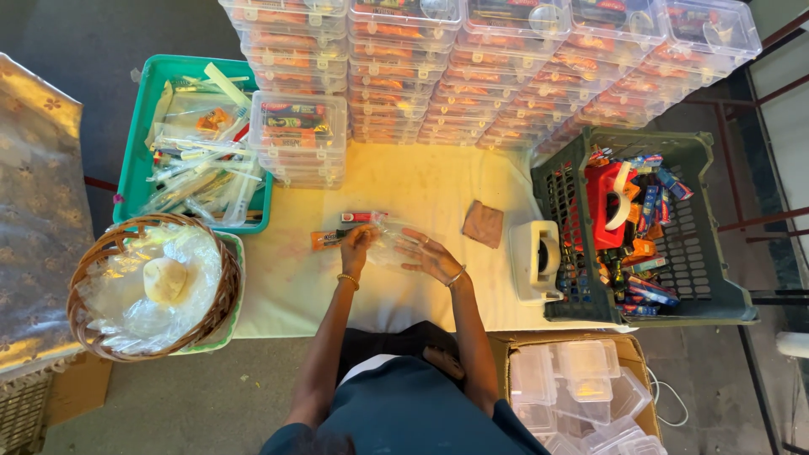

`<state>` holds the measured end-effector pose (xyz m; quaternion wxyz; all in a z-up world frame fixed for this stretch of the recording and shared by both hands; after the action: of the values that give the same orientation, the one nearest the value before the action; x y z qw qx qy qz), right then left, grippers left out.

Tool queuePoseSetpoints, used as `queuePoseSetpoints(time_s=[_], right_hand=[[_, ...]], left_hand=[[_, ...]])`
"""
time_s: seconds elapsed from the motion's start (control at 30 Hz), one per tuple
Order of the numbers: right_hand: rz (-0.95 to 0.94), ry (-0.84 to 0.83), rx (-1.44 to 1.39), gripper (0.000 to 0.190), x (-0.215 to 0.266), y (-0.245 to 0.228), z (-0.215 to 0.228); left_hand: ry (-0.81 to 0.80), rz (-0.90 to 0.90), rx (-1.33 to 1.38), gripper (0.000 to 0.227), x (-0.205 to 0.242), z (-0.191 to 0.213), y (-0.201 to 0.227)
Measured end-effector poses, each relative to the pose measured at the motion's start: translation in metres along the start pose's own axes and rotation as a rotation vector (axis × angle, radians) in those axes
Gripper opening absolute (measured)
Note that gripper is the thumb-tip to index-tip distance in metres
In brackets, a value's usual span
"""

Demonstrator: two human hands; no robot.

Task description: The person organizes and packs small snack items, including chocolate bars and candies, into clear plastic containers on a table. They handle the items by hand, arranging them neatly within the containers and occasionally moving items between the table and a nearby basket.

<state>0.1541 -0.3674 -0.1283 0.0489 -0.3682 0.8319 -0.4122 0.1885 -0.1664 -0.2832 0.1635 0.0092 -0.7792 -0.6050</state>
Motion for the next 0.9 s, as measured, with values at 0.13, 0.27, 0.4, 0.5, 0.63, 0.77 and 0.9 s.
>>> queuePoseSetpoints(time_s=[0.13, 0.27, 0.4, 0.5, 0.63, 0.77, 0.9], right_hand=[[-0.056, -0.108, -0.019, 0.076, -0.005, 0.011, -0.010], [-0.016, -0.089, -0.062, 0.082, -0.017, 0.028, 0.010], [-0.091, -0.020, -0.067, 0.088, -0.015, 0.024, -0.011], [-0.017, -0.084, 0.132, 0.095, -0.019, 0.022, -0.022], [0.020, -0.001, 0.519, 0.088, -0.034, 0.026, -0.015], [0.069, 0.115, 1.013, 0.079, -0.046, 0.024, -0.004], [0.105, 0.194, 1.344, 0.074, -0.046, 0.018, 0.000]], left_hand=[[-0.057, -0.068, 0.067, 0.030, 0.005, -0.014, 0.009], [-0.106, -0.097, 0.071, 0.037, 0.007, -0.024, 0.014], [-0.263, -0.076, -0.192, 0.047, 0.019, -0.048, 0.027], [-0.224, -0.115, -0.183, 0.057, 0.038, -0.062, 0.080], [-0.295, -0.081, -0.119, 0.072, 0.046, -0.067, 0.110], [-0.339, -0.004, -0.014, 0.082, 0.042, -0.063, 0.104], [-0.201, 0.085, 0.221, 0.081, 0.038, -0.046, 0.090]])
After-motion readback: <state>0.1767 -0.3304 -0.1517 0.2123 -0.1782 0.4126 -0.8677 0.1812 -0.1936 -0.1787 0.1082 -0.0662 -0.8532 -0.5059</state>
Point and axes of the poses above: each hand's wrist, its own x-axis away from the middle knuckle, its own z-axis out of the back of the hand, y = z × x, the point moved 8 cm from there along -x, towards the middle knuckle, and after that the axes turned 2 degrees about z, right-handed, at the moved point
